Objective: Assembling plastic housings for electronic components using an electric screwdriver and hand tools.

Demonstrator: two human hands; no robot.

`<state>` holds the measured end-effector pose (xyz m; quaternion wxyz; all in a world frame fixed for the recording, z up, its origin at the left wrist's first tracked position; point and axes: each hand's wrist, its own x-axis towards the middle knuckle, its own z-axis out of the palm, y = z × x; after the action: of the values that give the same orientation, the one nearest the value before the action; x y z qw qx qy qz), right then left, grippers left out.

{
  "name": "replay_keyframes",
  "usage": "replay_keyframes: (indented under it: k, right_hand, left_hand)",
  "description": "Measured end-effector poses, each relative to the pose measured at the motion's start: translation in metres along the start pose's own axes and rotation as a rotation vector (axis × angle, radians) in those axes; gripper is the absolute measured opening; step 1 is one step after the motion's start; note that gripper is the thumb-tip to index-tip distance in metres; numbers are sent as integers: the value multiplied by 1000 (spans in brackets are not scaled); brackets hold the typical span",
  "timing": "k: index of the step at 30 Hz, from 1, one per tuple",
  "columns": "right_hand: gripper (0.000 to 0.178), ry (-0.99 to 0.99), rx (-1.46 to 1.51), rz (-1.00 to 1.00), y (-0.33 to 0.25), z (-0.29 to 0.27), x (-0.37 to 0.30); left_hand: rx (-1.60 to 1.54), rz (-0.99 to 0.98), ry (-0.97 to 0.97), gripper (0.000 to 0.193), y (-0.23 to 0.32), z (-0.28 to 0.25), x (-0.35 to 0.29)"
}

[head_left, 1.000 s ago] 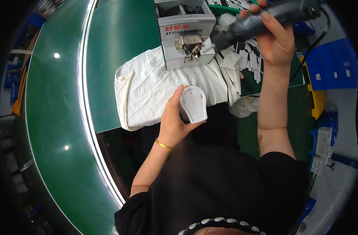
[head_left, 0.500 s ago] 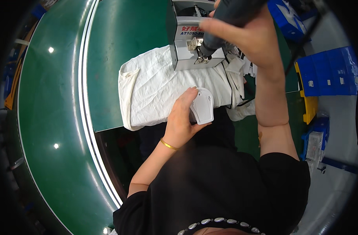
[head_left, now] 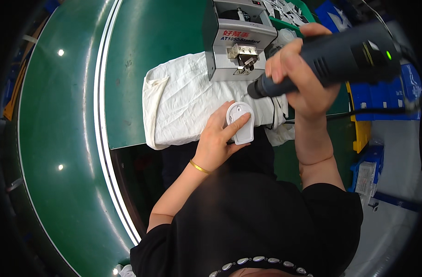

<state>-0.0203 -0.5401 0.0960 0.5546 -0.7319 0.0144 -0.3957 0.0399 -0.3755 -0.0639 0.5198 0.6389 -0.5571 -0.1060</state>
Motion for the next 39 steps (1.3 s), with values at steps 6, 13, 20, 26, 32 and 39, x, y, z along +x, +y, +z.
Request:
replay_keyframes:
  k: [6, 13, 20, 26, 32, 39]
  right_hand:
    - [45, -60, -74, 14, -10, 8, -18]
    - [31, 29, -9, 28, -4, 11, -24]
    - [40, 9, 38, 34, 2, 16, -26]
    - [32, 18, -86, 71, 0, 14, -24]
    - [44, -131, -213, 23, 2, 10, -23]
    - [43, -74, -147, 36, 4, 12, -24]
  left_hand:
    - [14, -1, 4, 74, 3, -3, 1]
    - [8, -13, -2, 73, 2, -1, 0]
    - [6, -3, 9, 75, 2, -2, 0]
    - [-4, -28, -5, 78, 0, -1, -1]
    - [-1, -27, -5, 77, -1, 0, -1]
    - [30, 1, 26, 72, 4, 1, 2]
